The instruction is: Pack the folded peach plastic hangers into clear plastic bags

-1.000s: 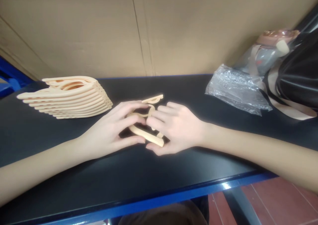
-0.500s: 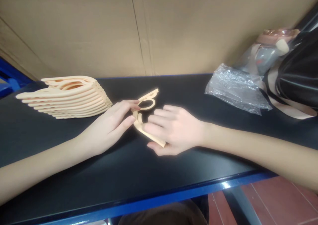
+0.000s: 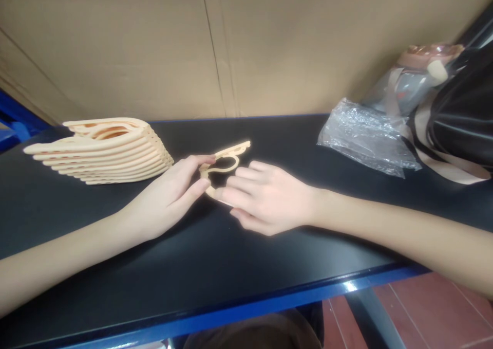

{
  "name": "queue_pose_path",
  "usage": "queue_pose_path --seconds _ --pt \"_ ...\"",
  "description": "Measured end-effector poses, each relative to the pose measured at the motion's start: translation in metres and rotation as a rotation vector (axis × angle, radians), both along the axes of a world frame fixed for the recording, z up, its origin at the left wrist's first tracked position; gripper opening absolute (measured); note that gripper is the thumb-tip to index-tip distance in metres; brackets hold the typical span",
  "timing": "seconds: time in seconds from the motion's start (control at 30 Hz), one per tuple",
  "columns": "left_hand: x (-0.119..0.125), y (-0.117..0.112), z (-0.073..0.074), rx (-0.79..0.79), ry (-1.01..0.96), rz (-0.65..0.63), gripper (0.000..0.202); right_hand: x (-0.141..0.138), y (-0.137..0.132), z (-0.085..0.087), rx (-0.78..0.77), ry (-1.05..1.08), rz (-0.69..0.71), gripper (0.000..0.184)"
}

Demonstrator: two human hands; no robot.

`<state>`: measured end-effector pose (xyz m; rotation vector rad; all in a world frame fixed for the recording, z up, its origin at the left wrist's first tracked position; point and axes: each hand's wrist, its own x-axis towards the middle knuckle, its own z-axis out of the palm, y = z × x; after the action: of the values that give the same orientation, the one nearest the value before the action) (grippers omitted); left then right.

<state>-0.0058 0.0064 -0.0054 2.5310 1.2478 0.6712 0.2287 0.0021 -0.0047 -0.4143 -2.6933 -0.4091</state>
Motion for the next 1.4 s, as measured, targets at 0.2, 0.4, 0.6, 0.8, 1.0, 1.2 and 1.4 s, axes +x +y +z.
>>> queue_pose_path --seconds 0.2,0.4,0.6,0.8,1.0,1.2,1.4 --pt "-0.001 0.0 -0.001 0.009 0.027 0.001 0.052 0.002 0.006 -0.003 -0.089 0.054 -0.139 0.022" --pt "0.0 -0.003 0.002 0.098 0.09 -0.001 0.05 0.003 0.011 -0.004 -0.12 0.093 -0.312 0.023" --pt "0.003 -0.004 0.007 0.197 0.136 -0.043 0.051 0.009 0.021 -0.009 -0.103 0.191 -0.567 0.029" --pt "0.003 -0.006 0.008 0.155 0.13 -0.059 0.048 0.01 0.026 -0.01 -0.187 0.233 -0.61 0.026" --pt "-0.001 -0.007 0.004 0.214 0.093 -0.199 0.041 0.009 0.023 -0.008 -0.232 0.243 -0.574 0.025" --pt "-0.002 -0.009 0.007 0.115 0.062 -0.444 0.034 0.009 0.022 -0.005 -0.401 0.2 -0.458 0.051" --pt "0.001 -0.006 0.007 0.242 0.079 -0.241 0.029 0.008 0.022 -0.006 -0.407 0.205 -0.44 0.073"
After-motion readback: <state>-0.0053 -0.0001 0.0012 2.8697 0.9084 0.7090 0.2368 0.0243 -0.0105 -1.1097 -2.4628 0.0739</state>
